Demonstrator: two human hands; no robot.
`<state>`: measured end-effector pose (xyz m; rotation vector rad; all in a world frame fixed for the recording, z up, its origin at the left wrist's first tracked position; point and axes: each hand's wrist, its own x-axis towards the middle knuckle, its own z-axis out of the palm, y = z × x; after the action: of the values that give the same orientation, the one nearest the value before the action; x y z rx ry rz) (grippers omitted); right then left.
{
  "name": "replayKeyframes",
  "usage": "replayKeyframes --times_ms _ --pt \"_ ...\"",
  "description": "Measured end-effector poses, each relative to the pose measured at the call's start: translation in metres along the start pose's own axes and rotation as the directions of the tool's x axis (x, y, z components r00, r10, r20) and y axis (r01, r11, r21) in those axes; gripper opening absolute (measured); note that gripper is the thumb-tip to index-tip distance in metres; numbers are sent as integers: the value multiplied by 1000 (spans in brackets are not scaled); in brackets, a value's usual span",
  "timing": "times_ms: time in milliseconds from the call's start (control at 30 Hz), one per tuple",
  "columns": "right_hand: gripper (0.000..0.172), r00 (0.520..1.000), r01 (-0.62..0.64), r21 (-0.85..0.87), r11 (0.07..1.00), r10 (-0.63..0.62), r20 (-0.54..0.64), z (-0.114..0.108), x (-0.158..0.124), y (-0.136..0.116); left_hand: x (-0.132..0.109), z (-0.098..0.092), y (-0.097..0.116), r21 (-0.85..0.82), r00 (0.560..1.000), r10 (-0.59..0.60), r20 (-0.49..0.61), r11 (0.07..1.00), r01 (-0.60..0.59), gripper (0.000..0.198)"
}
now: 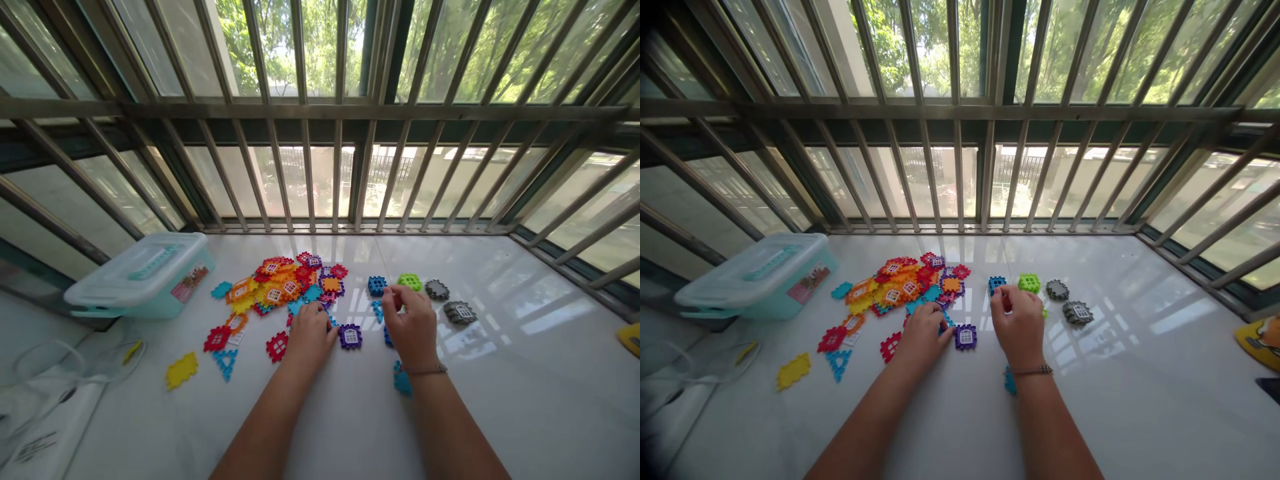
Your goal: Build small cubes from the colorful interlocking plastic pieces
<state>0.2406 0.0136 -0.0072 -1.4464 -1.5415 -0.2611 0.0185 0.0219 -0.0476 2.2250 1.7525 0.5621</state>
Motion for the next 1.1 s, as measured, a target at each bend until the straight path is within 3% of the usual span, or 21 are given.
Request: replayKeyframes --times_ms 233,500,600,733,867,1100 --pt "21 1000 -10 14 1000 10 14 1 -1 -1 1 0 0 -9 1000 7 -5 1000 -7 15" --pt "23 999 -34 35 999 33 33 0 -1 0 0 -19 -11 -8 993 -15 119 1000 16 16" --pt "23 999 -48 51 998 46 28 0 0 1 -1 -23 -14 19 993 -28 118 999 26 18" --pt "24 998 -52 45 998 50 36 1 0 1 -2 -25 -10 65 993 -2 121 998 -6 29" --pt "26 998 -51 46 998 49 50 1 -1 -1 -3 -27 -3 123 985 31 172 991 -52 23" --pt "24 997 -43 63 997 38 68 3 -1 -2 -1 -18 -4 200 994 49 100 977 -68 30"
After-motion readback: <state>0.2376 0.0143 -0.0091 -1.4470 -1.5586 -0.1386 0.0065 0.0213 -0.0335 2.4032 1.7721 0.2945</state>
